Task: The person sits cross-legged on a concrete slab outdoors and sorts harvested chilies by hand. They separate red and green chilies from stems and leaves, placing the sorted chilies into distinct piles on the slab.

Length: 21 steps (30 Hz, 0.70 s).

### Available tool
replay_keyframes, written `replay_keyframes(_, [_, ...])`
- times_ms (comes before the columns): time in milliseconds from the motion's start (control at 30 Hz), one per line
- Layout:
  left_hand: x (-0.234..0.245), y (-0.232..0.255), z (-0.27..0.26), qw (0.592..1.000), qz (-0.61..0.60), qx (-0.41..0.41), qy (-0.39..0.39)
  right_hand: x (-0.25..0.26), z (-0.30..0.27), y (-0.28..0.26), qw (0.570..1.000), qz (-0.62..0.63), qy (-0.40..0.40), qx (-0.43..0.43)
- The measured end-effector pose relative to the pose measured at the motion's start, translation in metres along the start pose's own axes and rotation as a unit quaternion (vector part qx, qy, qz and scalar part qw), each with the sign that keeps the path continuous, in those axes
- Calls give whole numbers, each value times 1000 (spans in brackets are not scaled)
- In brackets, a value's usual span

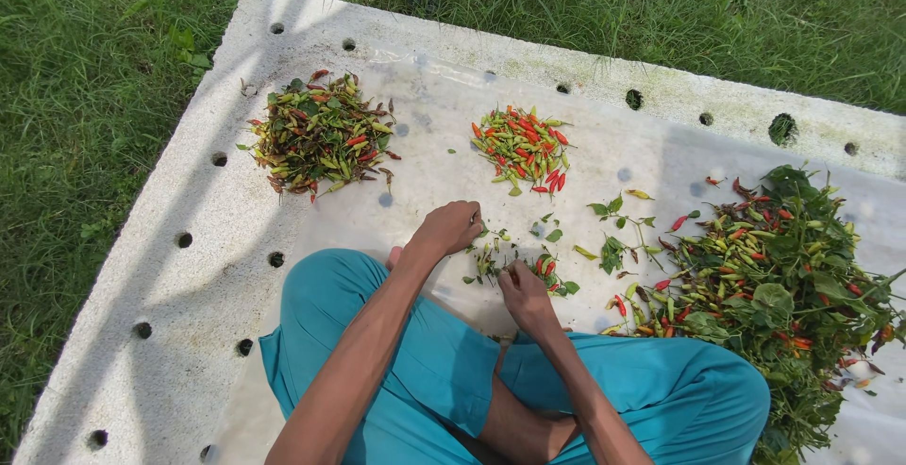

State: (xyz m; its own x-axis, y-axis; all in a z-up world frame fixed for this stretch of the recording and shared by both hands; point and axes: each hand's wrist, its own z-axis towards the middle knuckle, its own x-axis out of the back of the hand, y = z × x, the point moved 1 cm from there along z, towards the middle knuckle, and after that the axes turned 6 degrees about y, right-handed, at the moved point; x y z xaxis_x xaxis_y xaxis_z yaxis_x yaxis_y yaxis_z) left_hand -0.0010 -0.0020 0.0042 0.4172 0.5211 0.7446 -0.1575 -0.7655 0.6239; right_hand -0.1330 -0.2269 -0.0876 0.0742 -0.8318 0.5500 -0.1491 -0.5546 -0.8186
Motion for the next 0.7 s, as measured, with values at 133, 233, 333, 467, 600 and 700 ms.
replay_keyframes(133, [-1,1,0,1000,4,-1,0,36,4,-38,933,316,-78,-154])
replay_keyframes(233, [1,1,2,1000,-1,-1,-3,42,31,-34,901,383,-20,-202])
replay_keyframes(333, [-7,-5,10,1000,22,4,-5,63,66,-53,905,367,17,-215])
replay_keyframes(467, [2,1,6,1000,6,10,-4,89,132,-104,927,333,67,-158])
replay_keyframes(600, [9,7,-1,1000,-1,10,-7,120,151,-198,961,264,55,-65])
replay_keyframes(700, [9,6,1,1000,6,19,-6,127,154,-197,987,136,85,-31])
